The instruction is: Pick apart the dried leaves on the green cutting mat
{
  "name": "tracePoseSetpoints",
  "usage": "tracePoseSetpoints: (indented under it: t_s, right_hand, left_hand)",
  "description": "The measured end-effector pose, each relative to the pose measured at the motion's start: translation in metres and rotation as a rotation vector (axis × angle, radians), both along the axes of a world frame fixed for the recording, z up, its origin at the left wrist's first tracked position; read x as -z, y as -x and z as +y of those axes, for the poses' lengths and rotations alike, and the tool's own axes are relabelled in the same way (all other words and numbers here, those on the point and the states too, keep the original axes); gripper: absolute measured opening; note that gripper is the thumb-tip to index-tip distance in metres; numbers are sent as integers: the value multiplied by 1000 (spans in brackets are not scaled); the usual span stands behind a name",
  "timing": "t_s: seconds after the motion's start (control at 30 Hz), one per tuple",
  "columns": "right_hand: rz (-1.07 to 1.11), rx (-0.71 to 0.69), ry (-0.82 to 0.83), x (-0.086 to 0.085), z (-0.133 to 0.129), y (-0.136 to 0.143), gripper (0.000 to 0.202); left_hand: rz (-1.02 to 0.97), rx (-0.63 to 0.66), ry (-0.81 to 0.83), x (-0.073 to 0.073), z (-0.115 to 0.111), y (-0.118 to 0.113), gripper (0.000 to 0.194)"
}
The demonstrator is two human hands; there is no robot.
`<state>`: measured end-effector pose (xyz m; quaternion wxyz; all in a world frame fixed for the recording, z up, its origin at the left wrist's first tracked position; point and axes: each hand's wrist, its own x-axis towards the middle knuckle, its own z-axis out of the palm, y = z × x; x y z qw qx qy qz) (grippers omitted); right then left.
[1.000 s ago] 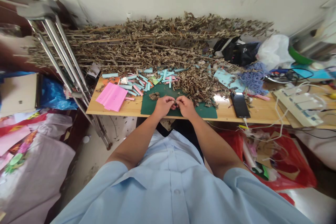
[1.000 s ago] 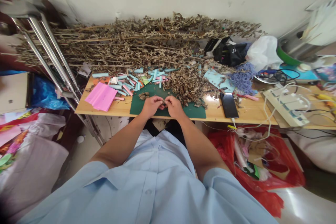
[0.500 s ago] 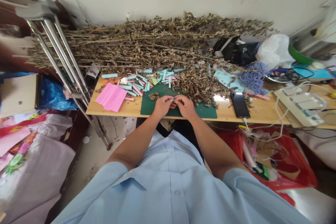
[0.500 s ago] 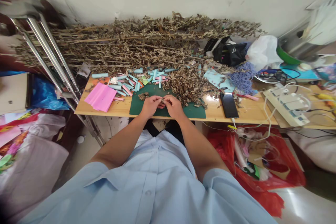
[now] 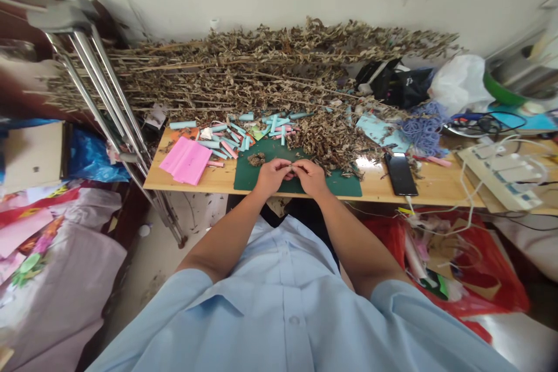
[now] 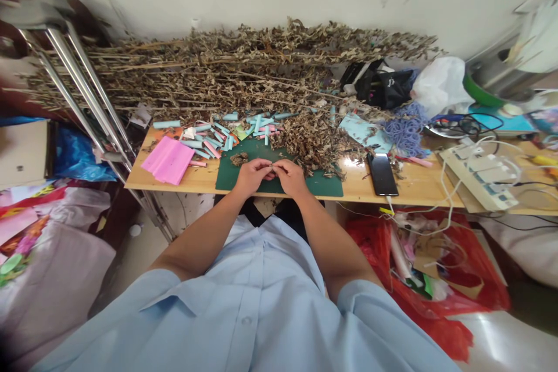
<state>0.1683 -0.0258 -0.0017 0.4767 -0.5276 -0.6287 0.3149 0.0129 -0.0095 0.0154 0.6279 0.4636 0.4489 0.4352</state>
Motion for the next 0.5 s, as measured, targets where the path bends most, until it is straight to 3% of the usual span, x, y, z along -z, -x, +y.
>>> tracePoseSetpoints:
  t_s: [0.23, 0.5]
  right_hand:
    - [-18, -28, -96, -2, 0, 0, 15]
    - [-32, 8, -75, -3, -1, 1, 12]
  left_hand:
    - [-19, -32, 33, 5, 3, 0, 14]
    - [-10, 13, 39, 3, 2, 0, 17]
